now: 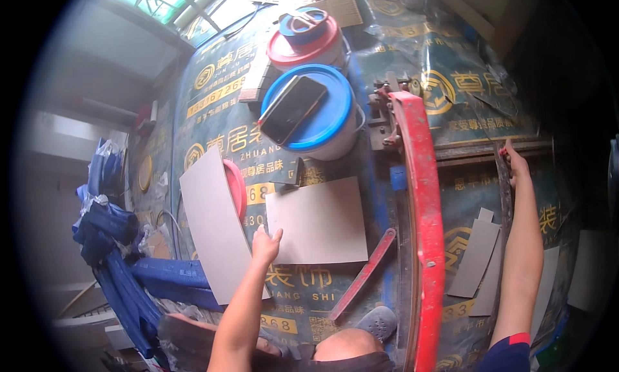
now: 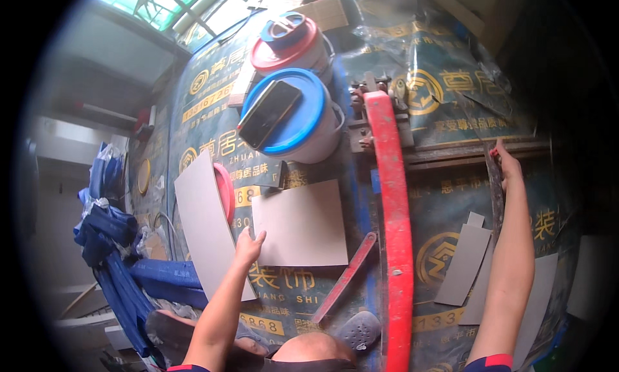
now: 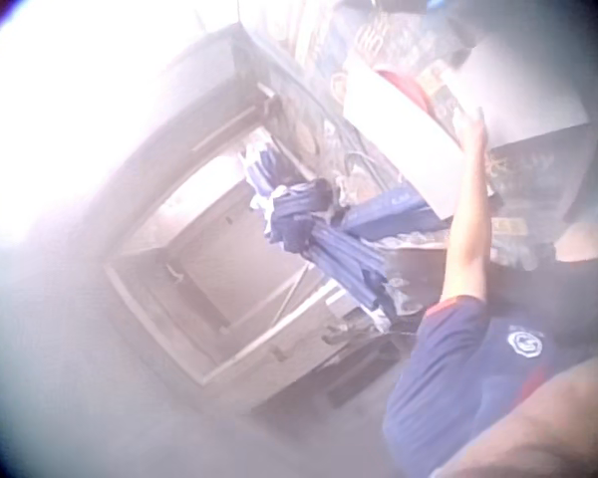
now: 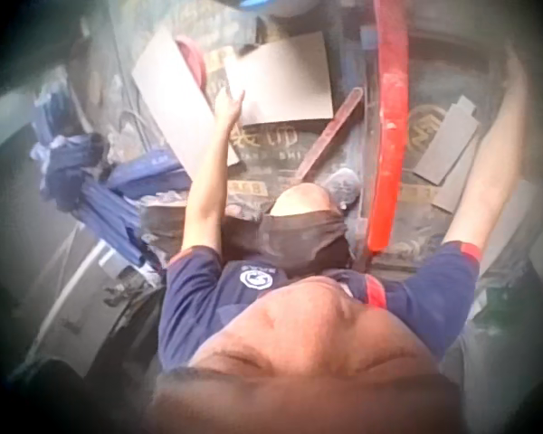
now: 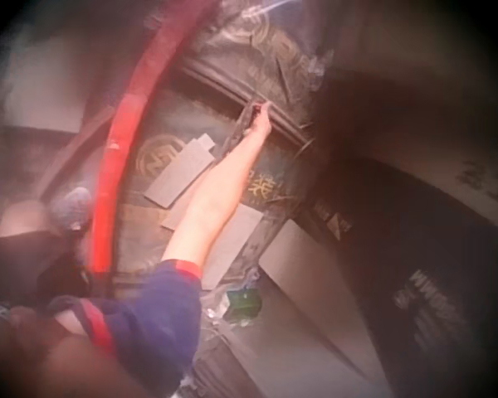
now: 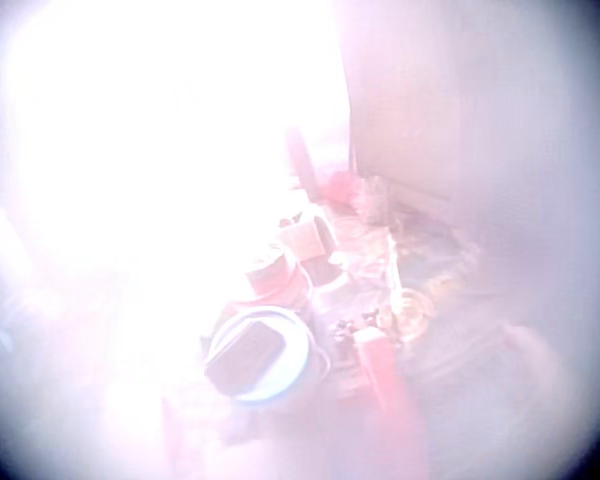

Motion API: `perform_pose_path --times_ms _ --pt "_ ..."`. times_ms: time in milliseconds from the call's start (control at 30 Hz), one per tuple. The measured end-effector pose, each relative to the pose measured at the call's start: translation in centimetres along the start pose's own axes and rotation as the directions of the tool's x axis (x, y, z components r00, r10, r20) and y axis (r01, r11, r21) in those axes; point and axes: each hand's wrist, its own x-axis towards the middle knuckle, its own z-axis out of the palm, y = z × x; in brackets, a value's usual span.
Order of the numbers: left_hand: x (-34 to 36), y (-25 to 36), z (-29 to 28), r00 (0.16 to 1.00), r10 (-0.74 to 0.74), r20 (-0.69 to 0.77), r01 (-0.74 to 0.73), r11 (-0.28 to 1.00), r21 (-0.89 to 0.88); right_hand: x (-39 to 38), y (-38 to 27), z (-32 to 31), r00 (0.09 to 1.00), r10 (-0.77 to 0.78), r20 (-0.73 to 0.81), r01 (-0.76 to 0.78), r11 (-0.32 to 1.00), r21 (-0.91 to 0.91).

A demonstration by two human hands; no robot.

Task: The person cuts tiles using a tile cutter.

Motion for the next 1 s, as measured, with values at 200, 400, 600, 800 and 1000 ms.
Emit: perform_pose_path --times_ms 200,400,600,800,1000 --pt "-1.2 -0.1 4.3 0.985 -0.135 -0.112 0.127 0.989 -0.081 -10.5 5.2 0.8 0.586 -0.8 -0.132 0.726 0.59 -0.353" --pt "-0.3 -2.4 5.0 0.979 -0.201 0.041 0.203 0.924 -0.325 -23.6 17.5 -1.6 0.921 -0.388 -0.033 0.376 0.91 -0.176" --pt "2.5 -2.4 2.2 0.964 -0.254 0.08 0.249 0.756 -0.606 -28.3 26.7 -11.0 0.936 -0.171 -0.309 0.158 0.985 -0.064" --pt "2.9 -2.6 2.3 0.99 0.133 0.049 -0.123 0.977 -0.173 -31.9 36.6 -27.4 0.889 -0.034 -0.456 0.284 0.824 0.49" --pt "3.9 -3.7 0.9 0.991 0.051 0.122 0.042 0.752 -0.658 -34.6 36.9 -29.8 0.566 0.641 -0.518 0.26 0.457 0.85"
